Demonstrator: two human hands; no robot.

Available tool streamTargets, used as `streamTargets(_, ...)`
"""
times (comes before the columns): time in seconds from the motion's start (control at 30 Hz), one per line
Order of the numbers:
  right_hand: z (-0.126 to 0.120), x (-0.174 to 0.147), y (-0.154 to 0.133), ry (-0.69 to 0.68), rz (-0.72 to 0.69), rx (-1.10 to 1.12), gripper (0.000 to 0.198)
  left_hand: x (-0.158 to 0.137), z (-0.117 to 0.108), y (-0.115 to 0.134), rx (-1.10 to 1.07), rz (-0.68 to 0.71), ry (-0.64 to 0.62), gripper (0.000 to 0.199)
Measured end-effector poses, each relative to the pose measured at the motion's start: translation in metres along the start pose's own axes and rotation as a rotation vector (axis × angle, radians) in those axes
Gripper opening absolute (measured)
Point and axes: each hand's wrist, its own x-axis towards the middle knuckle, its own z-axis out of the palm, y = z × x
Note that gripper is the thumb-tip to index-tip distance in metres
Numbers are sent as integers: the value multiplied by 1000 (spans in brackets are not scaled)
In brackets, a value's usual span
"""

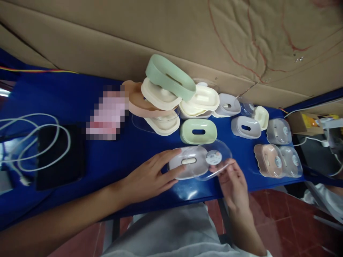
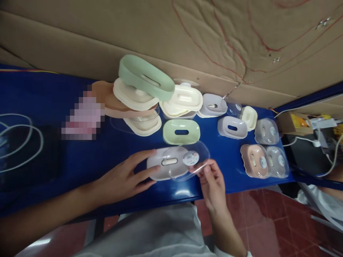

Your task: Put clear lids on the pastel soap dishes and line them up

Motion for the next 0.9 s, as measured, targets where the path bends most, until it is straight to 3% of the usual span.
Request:
streamTargets(0.07, 8, -7, 10, -67, 30, -92, 21, -1, 1, -1, -37, 8, -9, 42)
streamTargets(0.13, 10, -17, 16, -123, -28, -306, 27, 0, -1, -2, -64, 11, -45, 46)
streamTargets(0.23, 2, -22, 17, -103, -279, -692, 38, 3, -4, -3, -55, -4, -99, 48)
streamTargets(0.33, -9, -8, 13, -6, -584, -914, 24, 3, -5, -4, -75, -37, -111, 51)
streamTargets(0.4, -12, 10, 10, -125, -757, -1017, 49, 2, -4, -5, -104, -45, -107, 54)
streamTargets(0.47, -11, 27, 8, -392, -874, -1117, 61, 1, -1, -6, -113, -44, -98, 50)
streamTargets(0.53, -9, 40, 7, -601, -921, -1167, 66, 1, 0, -6, -111, -51, -81, 46)
streamTargets(0.6, -7, 46, 8, -675, -926, -1167, 71, 1, 1, -5, -122, -58, -72, 46)
streamTargets(0.9, -13, 13, 21, -549, -922, -1189, 72, 4, -5, 1, -253, -103, -102, 52)
